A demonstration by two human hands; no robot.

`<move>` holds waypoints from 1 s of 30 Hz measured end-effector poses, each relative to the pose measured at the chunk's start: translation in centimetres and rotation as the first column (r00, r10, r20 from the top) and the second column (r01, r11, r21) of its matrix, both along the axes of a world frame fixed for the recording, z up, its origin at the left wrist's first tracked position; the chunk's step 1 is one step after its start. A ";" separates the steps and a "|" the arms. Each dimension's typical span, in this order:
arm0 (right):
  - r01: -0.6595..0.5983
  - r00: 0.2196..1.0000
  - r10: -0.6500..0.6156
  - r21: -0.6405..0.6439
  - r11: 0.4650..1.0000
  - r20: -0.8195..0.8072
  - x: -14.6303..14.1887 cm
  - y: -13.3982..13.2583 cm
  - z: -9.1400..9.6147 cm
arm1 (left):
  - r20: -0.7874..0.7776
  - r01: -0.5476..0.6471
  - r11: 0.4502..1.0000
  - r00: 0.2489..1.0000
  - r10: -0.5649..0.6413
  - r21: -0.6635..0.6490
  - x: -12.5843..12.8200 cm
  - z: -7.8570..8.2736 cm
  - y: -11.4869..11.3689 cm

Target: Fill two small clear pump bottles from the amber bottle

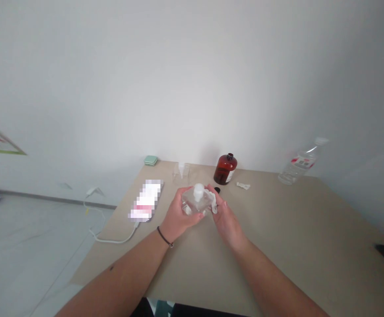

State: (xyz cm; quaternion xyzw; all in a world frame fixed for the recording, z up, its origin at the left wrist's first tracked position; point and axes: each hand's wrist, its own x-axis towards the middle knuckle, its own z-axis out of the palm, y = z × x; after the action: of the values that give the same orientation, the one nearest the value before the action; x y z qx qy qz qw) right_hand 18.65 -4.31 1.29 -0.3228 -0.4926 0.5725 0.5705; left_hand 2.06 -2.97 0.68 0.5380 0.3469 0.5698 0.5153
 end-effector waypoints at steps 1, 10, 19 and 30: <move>-0.015 1.000 0.015 -0.013 1.000 -0.011 0.0 0.0 0.0 | -0.013 0.039 0.999 0.999 -0.039 0.025 0.1 0.0 -0.1; -0.116 0.993 0.116 -0.035 0.993 -0.013 -0.8 0.4 -0.4 | 0.088 0.031 0.990 0.995 -0.043 0.140 0.3 0.3 -0.1; -0.069 0.994 0.065 -0.035 0.997 -0.090 -0.3 -0.3 1.2 | -0.007 0.049 0.995 0.999 -0.049 0.086 0.5 0.5 -0.7; -0.072 0.988 0.048 -0.169 0.983 -0.146 -0.5 0.2 1.2 | 0.160 0.085 0.988 0.981 -0.105 0.129 0.8 0.2 -0.2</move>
State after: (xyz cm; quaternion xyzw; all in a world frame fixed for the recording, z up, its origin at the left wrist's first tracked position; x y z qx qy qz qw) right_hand 18.14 -4.08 2.46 -0.3148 -0.4084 0.6517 0.5562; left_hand 2.82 -3.20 0.85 0.5349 0.2410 0.6077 0.5354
